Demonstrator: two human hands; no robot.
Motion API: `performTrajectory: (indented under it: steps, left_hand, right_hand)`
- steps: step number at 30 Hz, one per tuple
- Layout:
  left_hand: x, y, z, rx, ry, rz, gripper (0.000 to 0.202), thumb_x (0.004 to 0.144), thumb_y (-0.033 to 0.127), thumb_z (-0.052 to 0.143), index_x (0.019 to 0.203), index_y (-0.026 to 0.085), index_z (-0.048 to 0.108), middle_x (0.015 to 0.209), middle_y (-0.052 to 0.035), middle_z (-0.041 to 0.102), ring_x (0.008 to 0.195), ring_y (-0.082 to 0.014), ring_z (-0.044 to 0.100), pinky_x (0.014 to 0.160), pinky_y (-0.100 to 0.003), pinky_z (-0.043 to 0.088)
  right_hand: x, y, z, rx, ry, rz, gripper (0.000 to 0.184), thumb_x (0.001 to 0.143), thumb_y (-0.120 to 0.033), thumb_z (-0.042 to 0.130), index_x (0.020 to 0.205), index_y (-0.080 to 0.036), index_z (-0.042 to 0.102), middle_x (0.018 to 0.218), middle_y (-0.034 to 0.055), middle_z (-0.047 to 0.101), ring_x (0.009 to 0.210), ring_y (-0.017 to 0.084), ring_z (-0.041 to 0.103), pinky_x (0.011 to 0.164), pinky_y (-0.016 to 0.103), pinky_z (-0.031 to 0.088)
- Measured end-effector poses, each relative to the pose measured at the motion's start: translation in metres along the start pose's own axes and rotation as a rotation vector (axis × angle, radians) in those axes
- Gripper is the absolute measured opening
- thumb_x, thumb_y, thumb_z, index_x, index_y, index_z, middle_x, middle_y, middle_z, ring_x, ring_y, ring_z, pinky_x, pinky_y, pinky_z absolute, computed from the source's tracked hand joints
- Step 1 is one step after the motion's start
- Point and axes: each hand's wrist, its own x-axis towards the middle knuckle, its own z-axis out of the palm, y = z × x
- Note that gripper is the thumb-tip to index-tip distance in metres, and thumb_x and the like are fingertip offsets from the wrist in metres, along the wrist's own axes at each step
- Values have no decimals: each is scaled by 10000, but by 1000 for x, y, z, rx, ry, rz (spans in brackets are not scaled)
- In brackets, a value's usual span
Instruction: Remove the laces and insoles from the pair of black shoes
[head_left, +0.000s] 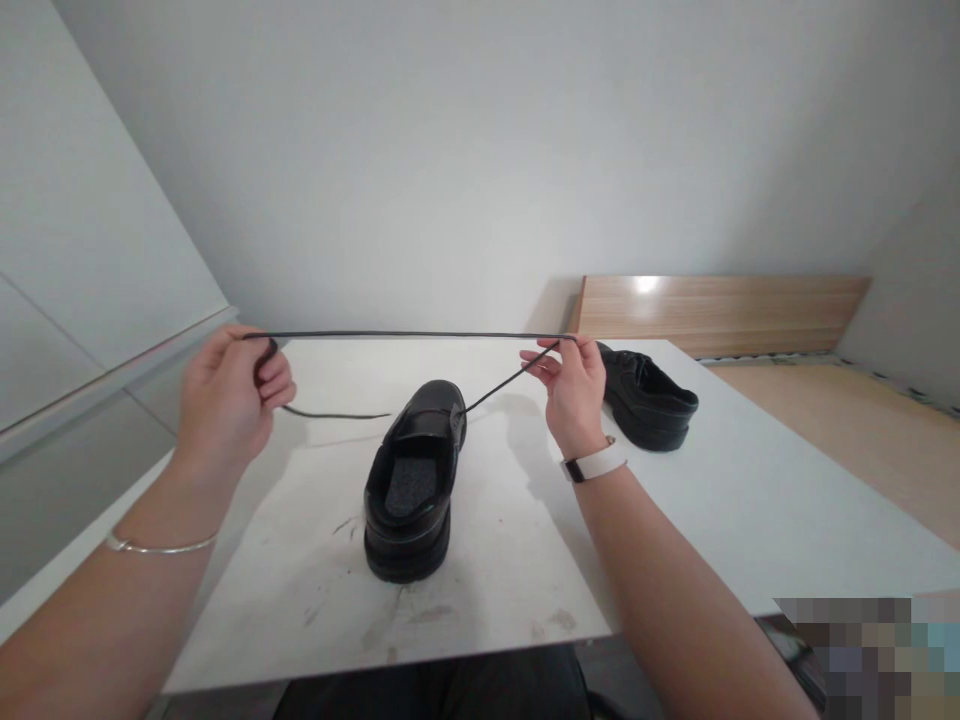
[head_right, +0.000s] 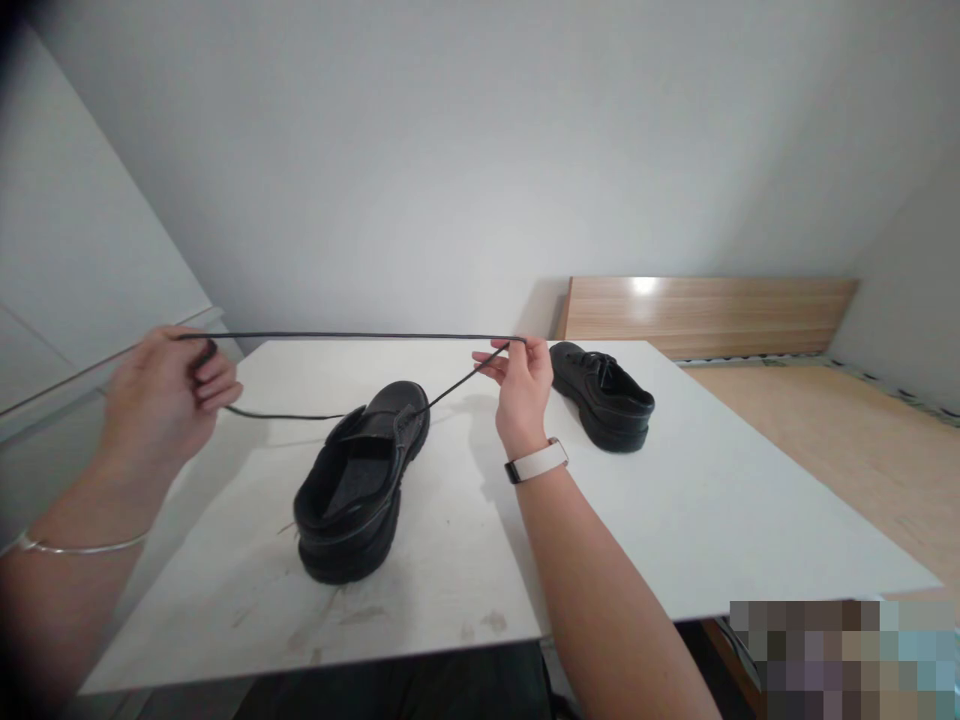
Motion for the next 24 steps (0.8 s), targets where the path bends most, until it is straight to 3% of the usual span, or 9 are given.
performTrajectory:
  steps: [4,6,8,10,12,15,17,21,24]
  left_hand:
    - [0,9,0,39,190,269,152,708,74,614,784,181,537,407,131,373,327,-57,267,312,-167,189]
    - [-2,18,2,22,205,348,148,706,63,618,782,171,552,417,121,403,330,-61,282,298,-171,192]
    - [-7,30,7,-68,153,297,150,730,81,644,782,178,542,453,103,434,366,-74,354,306,-161,232]
    - [-16,43,17,-148,69,205,166,756,120,688,785,182,537,510,68,514,442,-108,492,349,-173,367]
    - [-29,55,28,-195,-63,101,161,798,192,717,818,180,557,608,11,634,588,-172,645,489,-262,555]
    - [-47,64,40,-260,-298,-102,189,856,311,726,859,170,600,791,-46,722,766,-191,715,682,-315,631]
    - [-53,65,42,-264,-367,-190,231,848,342,752,836,153,620,814,-32,697,750,-140,695,653,-221,607]
    - [-49,65,29,-213,-486,-355,283,885,395,706,808,157,575,603,38,522,430,-59,483,382,-137,422]
    - [-35,64,11,-202,-413,-345,270,853,337,719,791,177,510,538,88,364,376,-28,294,343,-100,243]
  right_hand:
    - [-6,-14,7,38,69,-182,200,880,-393,578,887,-240,449,690,-76,562,419,53,437,389,179,297]
    - [-11,-24,11,-27,100,-315,164,895,-369,589,888,-231,499,690,-65,542,487,58,444,430,180,319]
    - [-21,-35,20,-187,29,-440,118,893,-325,623,877,-214,586,764,-26,583,629,78,516,558,204,422]
    - [-37,-45,35,-326,-169,-473,88,883,-284,657,854,-202,652,815,-2,618,727,96,548,658,229,461]
    - [-56,-51,55,-264,-420,-336,99,894,-285,655,854,-195,659,730,-22,610,650,90,538,604,225,449]
    - [-81,-53,84,-129,-687,-98,89,924,-277,615,908,-194,644,723,-30,648,622,92,592,598,227,483]
    - [-91,-52,98,-182,-719,-161,50,921,-228,623,917,-199,663,814,-15,687,716,100,623,688,240,508]
    - [-95,-47,105,-389,-681,-438,72,895,-154,669,875,-208,712,890,-3,668,844,114,586,791,248,483]
    - [-91,-42,96,-472,-790,-445,99,915,-152,651,989,-184,708,906,7,655,834,113,588,775,249,483]
